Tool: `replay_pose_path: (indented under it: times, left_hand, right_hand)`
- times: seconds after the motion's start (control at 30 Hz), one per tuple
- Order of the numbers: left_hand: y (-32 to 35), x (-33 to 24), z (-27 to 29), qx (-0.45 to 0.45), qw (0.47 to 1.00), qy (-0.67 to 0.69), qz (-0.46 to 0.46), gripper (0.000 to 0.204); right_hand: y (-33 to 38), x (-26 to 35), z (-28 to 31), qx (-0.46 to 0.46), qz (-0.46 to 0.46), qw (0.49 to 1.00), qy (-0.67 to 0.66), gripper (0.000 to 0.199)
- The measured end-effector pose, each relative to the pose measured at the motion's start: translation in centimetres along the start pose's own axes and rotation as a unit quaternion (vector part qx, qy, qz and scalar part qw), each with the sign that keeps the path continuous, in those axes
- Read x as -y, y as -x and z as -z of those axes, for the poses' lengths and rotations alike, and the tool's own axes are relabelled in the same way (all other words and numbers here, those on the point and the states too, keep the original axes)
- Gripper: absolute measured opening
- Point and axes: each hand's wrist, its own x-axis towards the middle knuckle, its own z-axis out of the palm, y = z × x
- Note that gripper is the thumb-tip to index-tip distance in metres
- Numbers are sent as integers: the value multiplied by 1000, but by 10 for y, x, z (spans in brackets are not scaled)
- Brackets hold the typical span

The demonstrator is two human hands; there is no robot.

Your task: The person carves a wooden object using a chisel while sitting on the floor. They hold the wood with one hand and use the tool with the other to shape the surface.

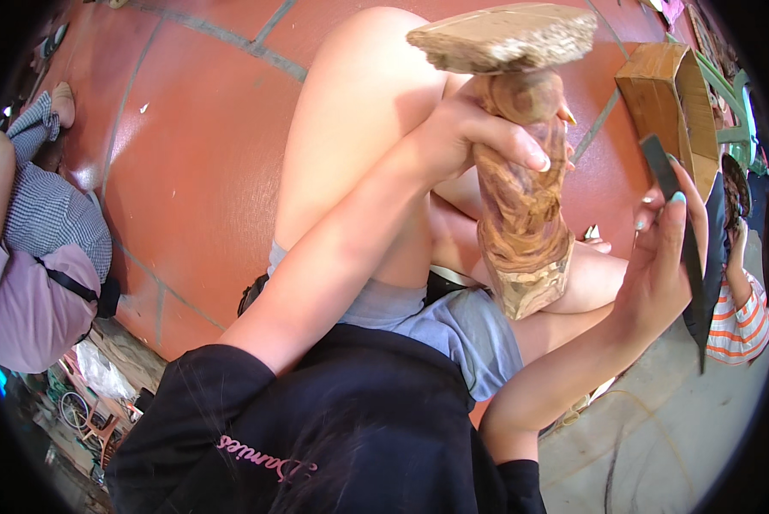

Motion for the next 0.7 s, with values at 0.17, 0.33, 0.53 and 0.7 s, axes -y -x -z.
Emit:
replay_pose_path:
  times: [0.17, 0.33, 0.53, 0.7]
  left_hand:
    - [-15, 4, 0, -30, 999, -13, 24, 49]
    - [-29, 2, -14, -86, 996, 16, 31, 60]
    - [-42, 13, -13, -108, 993, 49, 8, 66]
    - [-43, 14, -9, -108, 993, 40, 15, 65]
  right_hand:
    - [-50, -37, 10, 203, 52, 964, -164, 23]
    - [-75, -43, -8, 288, 29, 952, -98, 26]
    - [-93, -50, -9, 310, 48, 947, -62, 24]
    - [-96, -47, -12, 317, 40, 948, -7, 21]
